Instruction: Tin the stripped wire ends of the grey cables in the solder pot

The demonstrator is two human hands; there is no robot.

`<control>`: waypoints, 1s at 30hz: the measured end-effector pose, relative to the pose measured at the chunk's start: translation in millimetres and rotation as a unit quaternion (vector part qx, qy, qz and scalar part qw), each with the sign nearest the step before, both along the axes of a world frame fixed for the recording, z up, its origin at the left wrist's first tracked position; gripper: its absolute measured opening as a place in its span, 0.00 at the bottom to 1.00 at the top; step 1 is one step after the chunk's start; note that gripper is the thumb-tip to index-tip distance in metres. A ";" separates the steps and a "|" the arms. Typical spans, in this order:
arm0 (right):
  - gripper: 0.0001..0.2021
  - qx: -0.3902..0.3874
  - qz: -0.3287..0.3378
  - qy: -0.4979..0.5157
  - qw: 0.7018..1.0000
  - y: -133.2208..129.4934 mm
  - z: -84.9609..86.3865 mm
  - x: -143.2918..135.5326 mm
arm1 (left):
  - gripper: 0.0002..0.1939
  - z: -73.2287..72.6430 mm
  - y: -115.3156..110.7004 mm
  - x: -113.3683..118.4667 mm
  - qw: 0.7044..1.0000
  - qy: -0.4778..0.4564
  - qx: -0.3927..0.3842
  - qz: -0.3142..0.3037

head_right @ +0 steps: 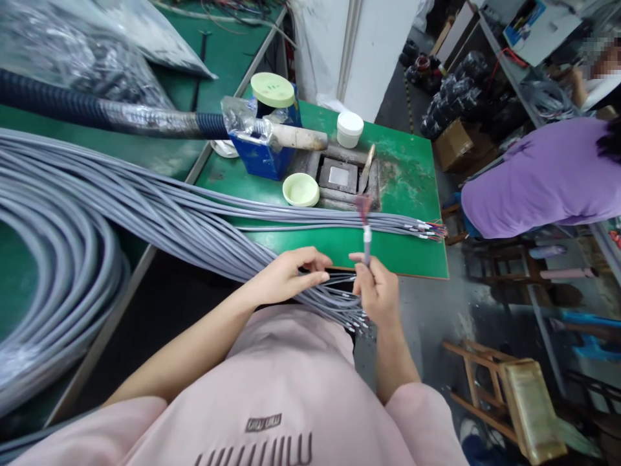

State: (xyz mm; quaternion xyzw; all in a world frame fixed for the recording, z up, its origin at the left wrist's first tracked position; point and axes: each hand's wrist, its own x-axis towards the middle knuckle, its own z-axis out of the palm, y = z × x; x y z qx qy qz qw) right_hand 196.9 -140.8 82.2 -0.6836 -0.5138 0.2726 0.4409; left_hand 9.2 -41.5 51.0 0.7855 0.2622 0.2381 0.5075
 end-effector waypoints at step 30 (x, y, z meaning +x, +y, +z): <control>0.12 -0.024 0.059 -0.026 0.998 -28.5 -39.4 -26.8 | 0.12 -12.6 -11.9 36.5 0.832 -0.270 -0.451 0.178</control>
